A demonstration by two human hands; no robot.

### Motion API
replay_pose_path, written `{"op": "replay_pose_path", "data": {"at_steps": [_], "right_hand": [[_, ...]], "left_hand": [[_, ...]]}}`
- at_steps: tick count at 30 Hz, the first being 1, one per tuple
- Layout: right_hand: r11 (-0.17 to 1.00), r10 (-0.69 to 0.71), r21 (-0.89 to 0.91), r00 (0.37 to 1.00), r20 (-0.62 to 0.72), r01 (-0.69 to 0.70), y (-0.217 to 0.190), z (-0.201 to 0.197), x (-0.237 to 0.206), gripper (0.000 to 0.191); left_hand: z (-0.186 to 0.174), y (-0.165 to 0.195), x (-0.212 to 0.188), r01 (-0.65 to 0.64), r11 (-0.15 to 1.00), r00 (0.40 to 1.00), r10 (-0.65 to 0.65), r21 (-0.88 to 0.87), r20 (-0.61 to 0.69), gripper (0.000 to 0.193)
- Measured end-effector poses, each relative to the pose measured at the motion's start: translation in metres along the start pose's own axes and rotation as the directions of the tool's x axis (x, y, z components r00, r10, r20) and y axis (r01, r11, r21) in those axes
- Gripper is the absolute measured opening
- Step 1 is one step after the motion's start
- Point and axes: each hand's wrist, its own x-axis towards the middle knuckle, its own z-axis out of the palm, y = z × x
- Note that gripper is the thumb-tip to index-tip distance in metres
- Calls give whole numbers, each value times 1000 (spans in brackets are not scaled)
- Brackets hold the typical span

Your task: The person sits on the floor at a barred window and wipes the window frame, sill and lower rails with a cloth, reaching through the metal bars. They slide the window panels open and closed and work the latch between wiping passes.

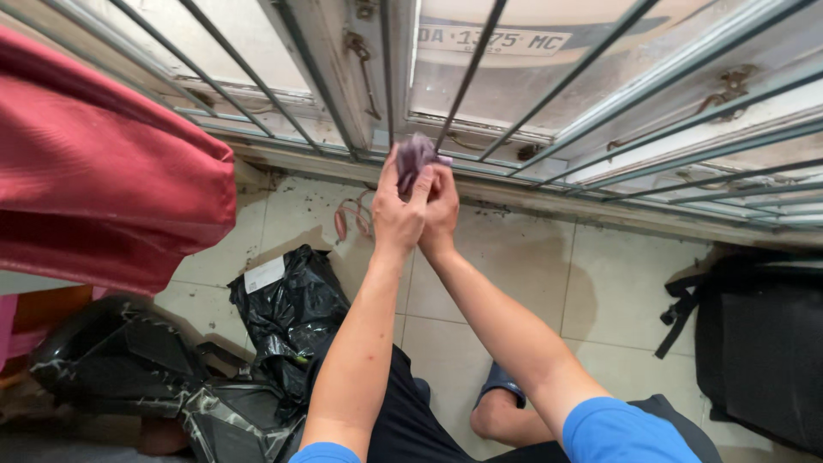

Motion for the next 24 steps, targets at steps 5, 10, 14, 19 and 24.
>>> {"op": "replay_pose_path", "data": {"at_steps": [5,10,14,19,24], "right_hand": [[986,5,-164,1000,-21,-9,21,26,59,39],[767,194,-610,978,-72,-198,5,31,80,58],[846,246,-442,954,-169,-296,-12,55,72,58],[957,-161,276,956,246,90,-47,63,70,42],[799,-125,-492,896,427,346,-66,43,69,48]], "left_hand": [[-5,-5,-13,-248,942,966,259,228,-19,70],[-13,-9,-11,-195,966,981,195,169,19,76],[-20,-2,-6,-149,985,988,144,92,55,81],[-25,2,-10,-138,982,990,132,126,54,94],[-24,-10,-1,-253,963,945,266,-89,189,96]]}}
